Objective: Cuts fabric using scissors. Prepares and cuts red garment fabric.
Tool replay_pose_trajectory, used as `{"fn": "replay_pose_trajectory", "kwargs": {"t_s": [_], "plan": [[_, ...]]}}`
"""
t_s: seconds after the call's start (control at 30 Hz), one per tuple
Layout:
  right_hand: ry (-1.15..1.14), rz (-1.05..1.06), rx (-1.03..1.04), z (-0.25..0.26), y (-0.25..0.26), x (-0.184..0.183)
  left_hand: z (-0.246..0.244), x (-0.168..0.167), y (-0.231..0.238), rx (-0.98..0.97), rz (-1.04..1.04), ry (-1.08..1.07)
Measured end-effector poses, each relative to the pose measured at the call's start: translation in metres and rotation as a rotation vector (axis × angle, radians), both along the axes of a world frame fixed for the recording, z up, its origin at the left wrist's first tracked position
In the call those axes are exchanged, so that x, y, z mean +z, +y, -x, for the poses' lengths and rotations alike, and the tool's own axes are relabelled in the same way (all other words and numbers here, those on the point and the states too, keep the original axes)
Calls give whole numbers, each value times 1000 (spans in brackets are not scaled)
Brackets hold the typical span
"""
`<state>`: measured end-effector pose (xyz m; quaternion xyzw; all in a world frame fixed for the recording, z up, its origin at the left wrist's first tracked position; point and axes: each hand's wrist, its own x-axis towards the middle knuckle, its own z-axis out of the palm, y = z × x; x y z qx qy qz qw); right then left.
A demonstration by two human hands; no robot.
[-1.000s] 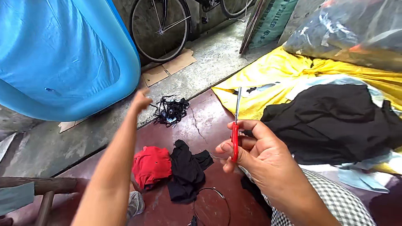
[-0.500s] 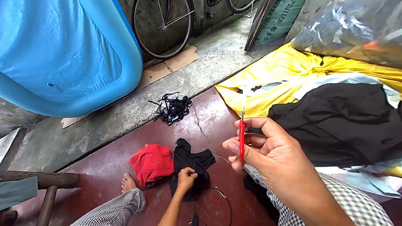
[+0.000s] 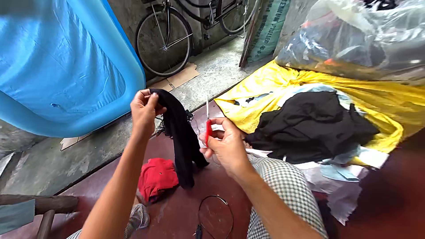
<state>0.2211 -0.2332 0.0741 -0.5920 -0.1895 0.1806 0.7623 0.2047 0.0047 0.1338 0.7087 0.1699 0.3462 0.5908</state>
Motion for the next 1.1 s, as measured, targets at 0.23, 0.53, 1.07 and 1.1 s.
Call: {"fn": "replay_pose_trajectory", "kwargs": {"t_s": [0.23,0.53,1.07,1.1], "plan": [[133,-74,-32,13,21,-10,-77,94,-71,-261,-52,32],[318,-180,-79,2,34,-18,-194,191,-191,-423,173,-50],[210,-84,-25,-14,8,-6,-27,92,-81,-566,-496,530],[237,-119,-43,-17,13,-6,-7,79,-57,-498,-409,540]]}}
